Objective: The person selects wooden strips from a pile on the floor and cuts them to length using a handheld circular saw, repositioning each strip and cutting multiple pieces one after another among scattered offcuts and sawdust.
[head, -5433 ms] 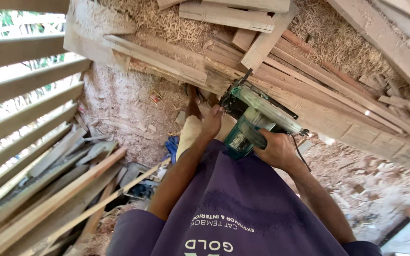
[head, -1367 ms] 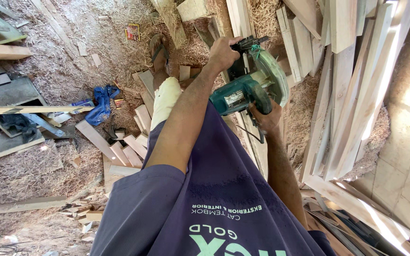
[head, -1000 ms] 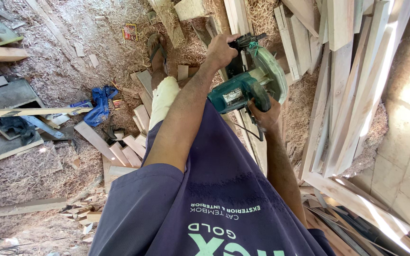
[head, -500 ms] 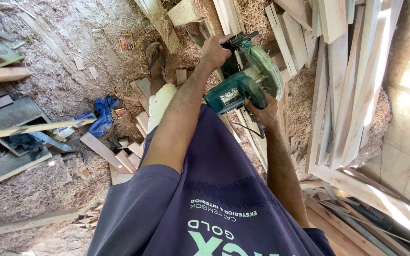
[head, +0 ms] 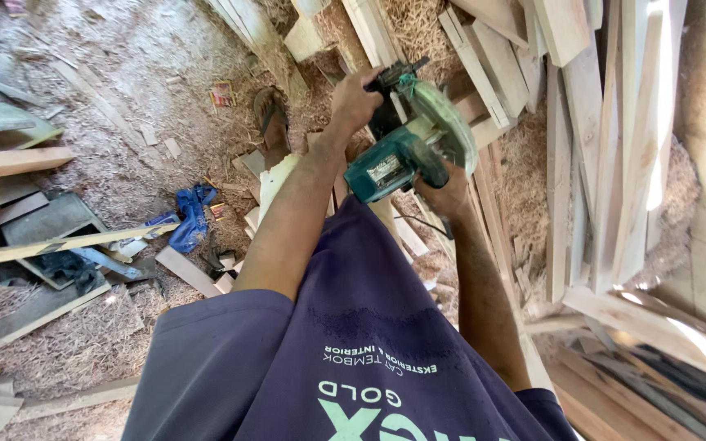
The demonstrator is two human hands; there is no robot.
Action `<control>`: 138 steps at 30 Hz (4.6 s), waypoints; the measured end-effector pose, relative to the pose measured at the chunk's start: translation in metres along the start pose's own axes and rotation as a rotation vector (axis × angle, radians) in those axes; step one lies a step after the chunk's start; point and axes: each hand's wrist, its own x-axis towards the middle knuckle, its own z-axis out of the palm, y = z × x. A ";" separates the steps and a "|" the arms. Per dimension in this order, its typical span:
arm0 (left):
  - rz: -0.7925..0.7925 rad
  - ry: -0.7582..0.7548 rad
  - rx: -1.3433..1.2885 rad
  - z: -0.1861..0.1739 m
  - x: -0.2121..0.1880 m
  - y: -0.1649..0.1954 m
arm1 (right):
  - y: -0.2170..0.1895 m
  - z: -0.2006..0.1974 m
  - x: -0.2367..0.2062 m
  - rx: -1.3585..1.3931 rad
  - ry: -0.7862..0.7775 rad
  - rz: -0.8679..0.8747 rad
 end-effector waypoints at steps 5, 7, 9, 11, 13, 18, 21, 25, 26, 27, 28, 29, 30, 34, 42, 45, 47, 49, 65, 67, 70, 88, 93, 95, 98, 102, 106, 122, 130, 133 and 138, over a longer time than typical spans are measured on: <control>0.319 -0.016 0.108 0.026 -0.012 -0.029 | 0.026 -0.011 -0.027 -0.099 0.034 -0.072; 0.408 -0.139 0.185 0.033 -0.024 -0.052 | 0.038 -0.020 -0.056 -0.061 0.080 -0.065; 0.082 -0.232 -0.067 0.029 -0.043 -0.084 | 0.050 -0.033 -0.084 -0.170 0.048 -0.005; 0.118 -0.042 0.182 0.016 -0.058 -0.113 | 0.059 -0.052 -0.105 -0.157 -0.005 0.138; -0.143 0.076 0.107 0.010 -0.075 -0.142 | 0.070 -0.071 -0.133 -0.103 -0.007 0.222; -0.148 0.285 0.146 0.011 -0.127 -0.185 | 0.113 -0.103 -0.186 -0.045 0.122 0.078; -0.191 0.287 0.270 0.041 -0.152 -0.184 | 0.147 -0.115 -0.200 -0.074 0.122 0.109; -0.251 0.299 0.354 0.090 -0.171 -0.175 | 0.188 -0.123 -0.201 -0.062 0.068 0.091; -0.195 0.299 0.561 0.100 -0.171 -0.174 | 0.195 -0.125 -0.201 -0.073 0.089 0.034; -0.172 0.334 0.522 0.109 -0.171 -0.172 | 0.202 -0.127 -0.199 -0.085 0.110 -0.024; -0.152 0.369 0.483 0.116 -0.171 -0.171 | 0.207 -0.128 -0.197 -0.079 0.075 0.018; -0.136 0.404 0.444 0.122 -0.171 -0.171 | 0.211 -0.129 -0.195 -0.073 0.036 0.062; -0.132 0.392 0.430 0.127 -0.171 -0.171 | 0.213 -0.129 -0.193 -0.069 -0.003 0.107; -0.148 0.329 0.277 0.144 -0.166 -0.167 | 0.212 -0.129 -0.186 -0.096 -0.042 0.114; -0.018 0.337 0.441 0.188 -0.153 -0.130 | 0.184 -0.132 -0.185 -0.071 0.014 0.068; -0.043 0.235 0.514 0.209 -0.154 -0.110 | 0.171 -0.136 -0.190 -0.062 0.007 0.076; -0.032 0.132 0.601 0.227 -0.152 -0.098 | 0.166 -0.138 -0.195 -0.123 -0.005 0.050; 0.223 0.127 0.565 0.252 -0.148 -0.087 | 0.166 -0.140 -0.200 -0.180 -0.026 0.038; 0.110 -0.289 1.158 0.318 -0.130 -0.045 | 0.149 -0.122 -0.213 -0.252 -0.055 -0.085; 0.100 -0.361 1.276 0.321 -0.131 -0.049 | 0.142 -0.124 -0.211 -0.262 -0.056 -0.091; 0.089 -0.058 0.964 0.321 -0.128 -0.056 | 0.134 -0.126 -0.211 -0.264 -0.066 -0.088; 0.162 0.201 0.675 0.294 -0.175 -0.089 | 0.145 -0.117 -0.206 -0.285 -0.065 -0.102; 0.204 0.237 0.688 0.303 -0.163 -0.113 | 0.147 -0.115 -0.205 -0.277 -0.082 -0.115; 0.209 0.250 0.680 0.304 -0.161 -0.118 | 0.145 -0.116 -0.205 -0.270 -0.061 -0.144; 0.235 0.286 0.649 0.304 -0.162 -0.120 | 0.140 -0.118 -0.205 -0.285 -0.077 -0.131; 0.342 0.364 0.577 0.303 -0.166 -0.121 | 0.134 -0.119 -0.205 -0.295 -0.104 -0.095; 0.367 0.399 0.542 0.302 -0.166 -0.123 | 0.134 -0.119 -0.203 -0.284 -0.097 -0.117; -0.029 0.253 0.637 0.291 -0.185 -0.044 | 0.145 -0.115 -0.201 -0.231 -0.059 -0.099; -0.080 0.128 0.530 0.296 -0.144 -0.055 | 0.119 -0.112 -0.199 -0.213 -0.030 -0.088; 0.325 -0.096 0.803 0.280 -0.126 -0.073 | 0.114 -0.107 -0.198 -0.179 0.013 -0.124; 0.436 -0.211 1.067 0.244 -0.117 -0.064 | 0.114 -0.089 -0.188 -0.016 0.084 -0.111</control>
